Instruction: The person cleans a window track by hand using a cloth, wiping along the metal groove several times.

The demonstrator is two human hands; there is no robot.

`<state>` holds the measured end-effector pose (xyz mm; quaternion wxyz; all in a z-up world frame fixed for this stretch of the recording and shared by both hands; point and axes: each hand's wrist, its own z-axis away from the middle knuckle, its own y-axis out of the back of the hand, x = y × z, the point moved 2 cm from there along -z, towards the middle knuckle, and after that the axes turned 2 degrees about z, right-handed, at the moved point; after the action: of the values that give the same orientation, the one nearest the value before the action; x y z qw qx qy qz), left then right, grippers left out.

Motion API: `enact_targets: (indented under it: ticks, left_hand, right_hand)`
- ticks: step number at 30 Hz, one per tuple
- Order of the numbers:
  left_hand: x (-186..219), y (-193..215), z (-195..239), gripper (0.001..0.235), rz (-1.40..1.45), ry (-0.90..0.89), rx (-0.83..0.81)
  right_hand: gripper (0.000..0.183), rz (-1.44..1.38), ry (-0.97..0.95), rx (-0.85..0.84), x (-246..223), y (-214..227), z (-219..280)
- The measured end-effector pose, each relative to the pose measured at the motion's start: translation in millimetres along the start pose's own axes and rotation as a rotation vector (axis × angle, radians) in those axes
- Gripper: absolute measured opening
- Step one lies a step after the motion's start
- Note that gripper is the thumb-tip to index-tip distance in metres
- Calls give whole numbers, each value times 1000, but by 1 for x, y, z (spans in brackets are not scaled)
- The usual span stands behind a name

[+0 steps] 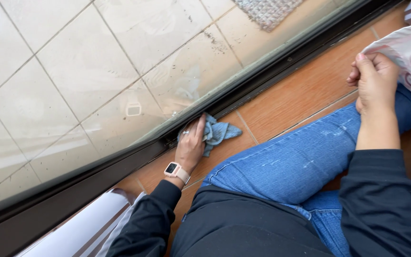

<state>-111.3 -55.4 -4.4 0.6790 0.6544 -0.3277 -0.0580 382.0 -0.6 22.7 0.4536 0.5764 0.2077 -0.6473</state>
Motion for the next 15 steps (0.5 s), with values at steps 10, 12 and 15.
enact_targets:
  ticks: [10, 12, 15]
  left_hand:
    - [9, 43, 37, 44, -598, 117, 100]
    - [9, 43, 29, 41, -613, 120, 133]
    - [7, 39, 28, 40, -556, 110, 157]
  right_hand:
    - [22, 183, 22, -52, 10, -5, -1]
    - [22, 221, 44, -64, 12, -4, -1]
    - [22, 218, 63, -67, 12, -8, 0]
